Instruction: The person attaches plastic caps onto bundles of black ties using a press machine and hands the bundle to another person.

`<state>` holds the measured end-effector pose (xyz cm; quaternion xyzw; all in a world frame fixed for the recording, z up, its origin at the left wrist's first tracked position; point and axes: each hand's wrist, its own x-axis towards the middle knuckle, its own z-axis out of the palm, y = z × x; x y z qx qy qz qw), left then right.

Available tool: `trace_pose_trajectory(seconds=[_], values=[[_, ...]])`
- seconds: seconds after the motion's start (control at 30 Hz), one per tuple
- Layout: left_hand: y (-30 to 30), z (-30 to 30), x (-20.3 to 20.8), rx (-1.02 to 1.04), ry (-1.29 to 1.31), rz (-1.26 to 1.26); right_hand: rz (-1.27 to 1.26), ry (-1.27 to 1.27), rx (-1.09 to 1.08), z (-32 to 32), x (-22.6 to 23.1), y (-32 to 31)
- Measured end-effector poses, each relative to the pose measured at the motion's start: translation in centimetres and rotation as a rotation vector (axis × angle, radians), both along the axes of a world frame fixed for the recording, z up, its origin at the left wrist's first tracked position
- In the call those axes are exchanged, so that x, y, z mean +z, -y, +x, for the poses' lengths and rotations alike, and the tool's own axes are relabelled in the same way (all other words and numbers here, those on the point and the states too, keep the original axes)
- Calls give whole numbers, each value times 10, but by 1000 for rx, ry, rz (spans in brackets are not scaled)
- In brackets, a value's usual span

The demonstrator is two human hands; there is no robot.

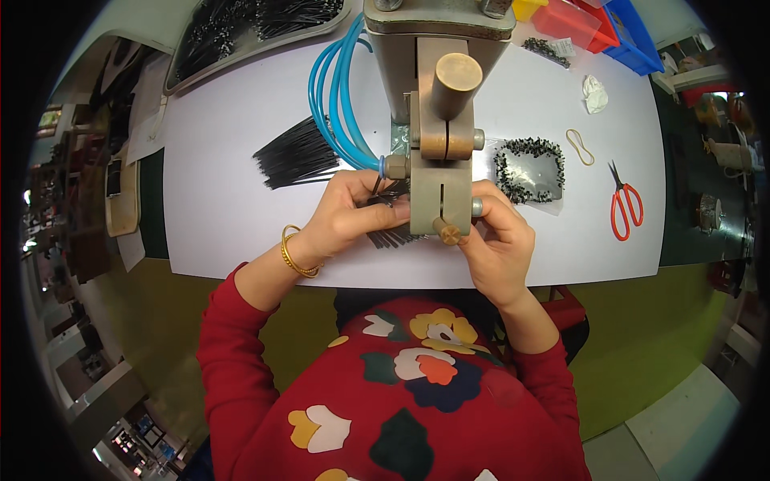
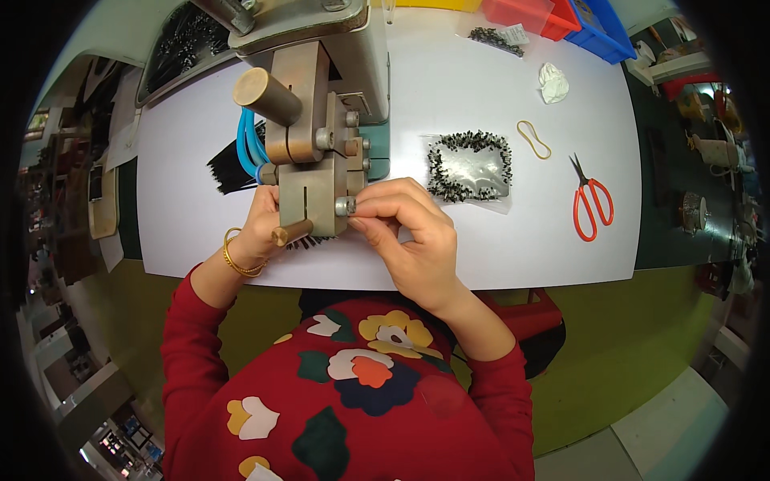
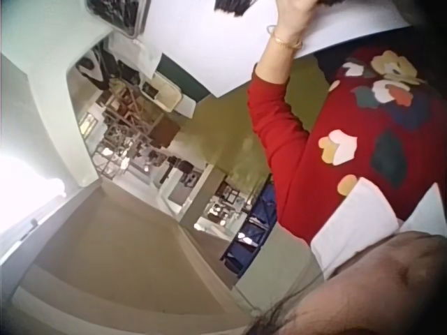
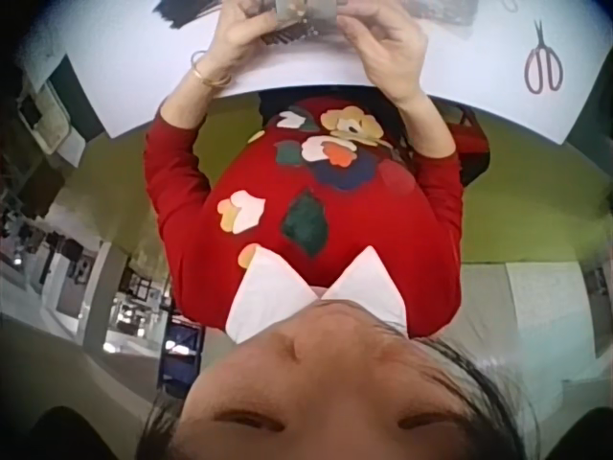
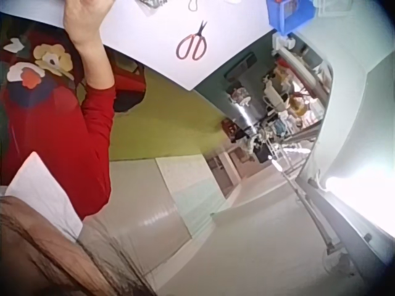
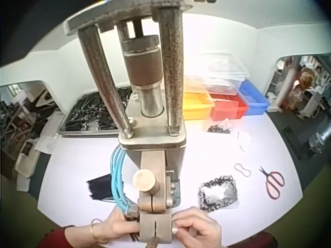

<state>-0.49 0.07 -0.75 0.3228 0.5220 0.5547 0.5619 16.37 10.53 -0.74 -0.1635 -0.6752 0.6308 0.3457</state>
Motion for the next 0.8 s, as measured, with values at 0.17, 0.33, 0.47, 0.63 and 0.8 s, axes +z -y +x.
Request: trace_pose_trajectory(seconds=[0.17, 0.33, 0.47, 0.63, 0.8], values=[[-3, 3, 2, 59, 60, 5, 136, -7, -29, -2, -2, -4], [0, 0, -3, 16, -27, 15, 134, 37, -43, -3, 5, -2], [-1, 5, -2, 54, 9, 26, 211, 60, -64, -3, 5, -3], [1, 8, -4, 91, -1, 58, 193, 72, -72, -3, 5, -2], [2, 4, -5, 67, -55, 69, 144, 100, -48, -2, 5, -3]])
